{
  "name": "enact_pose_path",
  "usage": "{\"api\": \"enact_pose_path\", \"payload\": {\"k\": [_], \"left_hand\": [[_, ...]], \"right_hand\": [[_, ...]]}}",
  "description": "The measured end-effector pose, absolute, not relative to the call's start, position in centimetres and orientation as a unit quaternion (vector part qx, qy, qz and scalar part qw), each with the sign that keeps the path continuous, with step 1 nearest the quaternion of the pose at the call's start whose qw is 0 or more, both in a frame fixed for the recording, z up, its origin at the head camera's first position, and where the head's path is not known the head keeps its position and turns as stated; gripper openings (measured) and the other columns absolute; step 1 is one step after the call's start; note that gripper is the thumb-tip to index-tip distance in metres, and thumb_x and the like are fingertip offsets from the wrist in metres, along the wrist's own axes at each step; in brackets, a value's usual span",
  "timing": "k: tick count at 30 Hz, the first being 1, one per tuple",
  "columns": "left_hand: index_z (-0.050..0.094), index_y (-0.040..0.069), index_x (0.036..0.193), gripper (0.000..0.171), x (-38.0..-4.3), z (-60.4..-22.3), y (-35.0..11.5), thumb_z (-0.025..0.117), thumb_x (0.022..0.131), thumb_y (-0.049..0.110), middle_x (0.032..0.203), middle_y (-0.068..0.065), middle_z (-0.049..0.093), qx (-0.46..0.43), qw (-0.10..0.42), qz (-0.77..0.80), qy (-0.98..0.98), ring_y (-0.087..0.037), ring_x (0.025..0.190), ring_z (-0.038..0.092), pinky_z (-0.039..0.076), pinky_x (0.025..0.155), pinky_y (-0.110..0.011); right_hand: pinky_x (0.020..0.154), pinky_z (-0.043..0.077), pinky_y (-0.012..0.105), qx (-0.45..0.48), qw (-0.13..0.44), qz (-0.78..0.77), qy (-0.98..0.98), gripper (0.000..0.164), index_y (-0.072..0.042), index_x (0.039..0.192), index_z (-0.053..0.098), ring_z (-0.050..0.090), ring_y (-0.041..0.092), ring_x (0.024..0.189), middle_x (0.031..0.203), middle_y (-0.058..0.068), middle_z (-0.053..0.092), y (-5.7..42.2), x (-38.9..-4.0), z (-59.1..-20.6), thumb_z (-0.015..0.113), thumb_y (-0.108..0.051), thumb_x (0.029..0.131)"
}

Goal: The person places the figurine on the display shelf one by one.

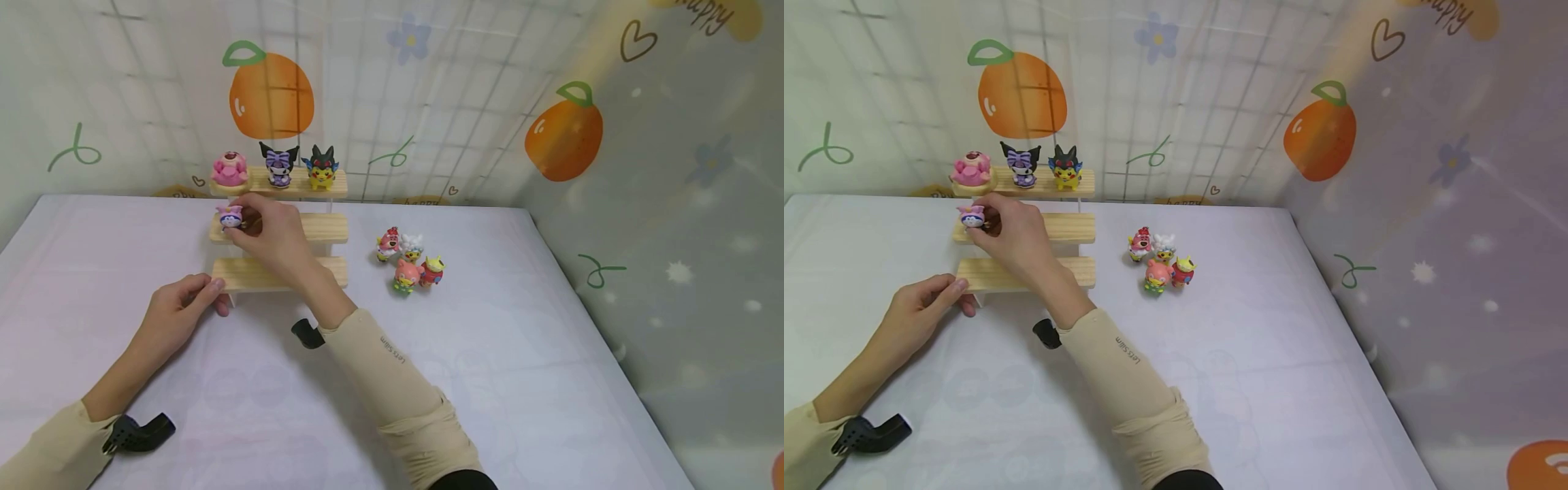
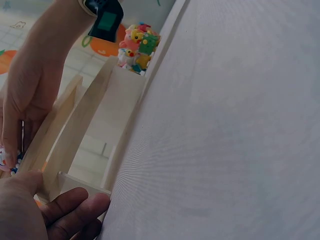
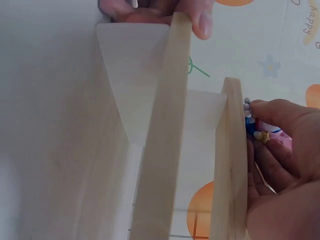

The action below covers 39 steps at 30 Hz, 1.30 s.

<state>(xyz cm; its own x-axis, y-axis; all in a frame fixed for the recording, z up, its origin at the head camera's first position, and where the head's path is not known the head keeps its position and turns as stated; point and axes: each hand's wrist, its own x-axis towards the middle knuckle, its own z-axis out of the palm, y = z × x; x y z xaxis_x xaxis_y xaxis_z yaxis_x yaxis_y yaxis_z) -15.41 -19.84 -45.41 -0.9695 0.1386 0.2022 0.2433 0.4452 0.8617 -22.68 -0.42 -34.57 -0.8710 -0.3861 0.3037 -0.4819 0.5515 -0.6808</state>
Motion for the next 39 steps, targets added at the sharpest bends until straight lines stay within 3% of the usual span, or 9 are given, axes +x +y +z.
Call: {"api": "enact_pose_path", "payload": {"k": [11, 28, 39], "left_hand": [[0.073, 0.012, 0.096, 0.037, -15.4, -45.6, -19.8, 0.055, 0.111, 0.041, 0.082, -0.003, 0.075, -0.105, 0.042, -0.509, -0.853, -0.01, 0.089, 0.061, 0.04, 0.082, -0.017], [0.074, 0.011, 0.096, 0.034, -15.2, -45.6, -19.9, 0.057, 0.111, 0.037, 0.082, -0.004, 0.075, -0.106, 0.055, -0.509, -0.853, -0.008, 0.089, 0.06, 0.039, 0.083, -0.013], [0.073, 0.01, 0.096, 0.034, -15.4, -45.6, -19.7, 0.057, 0.11, 0.036, 0.081, -0.005, 0.075, -0.113, 0.055, -0.518, -0.846, -0.009, 0.088, 0.062, 0.04, 0.084, -0.014]], "right_hand": [[0.087, 0.051, 0.01, 0.235, 0.062, 0.423, -0.873, 0.039, -0.009, 0.127, 0.069, 0.07, 0.009, 0.099, 0.116, 0.003, 0.075, 0.8, -22.2, -35.3, 0.083, -0.021, 0.093], [0.088, 0.058, 0.021, 0.237, 0.095, 0.47, -0.845, 0.033, -0.005, 0.12, 0.072, 0.07, 0.013, 0.093, 0.108, 0.008, 0.076, 7.3, -21.0, -35.3, 0.084, -0.018, 0.092], [0.089, 0.06, 0.034, 0.181, 0.175, 0.498, -0.83, 0.026, -0.002, 0.116, 0.073, 0.071, 0.018, 0.096, 0.112, 0.013, 0.075, 18.6, -20.9, -33.2, 0.082, -0.01, 0.093]]}}
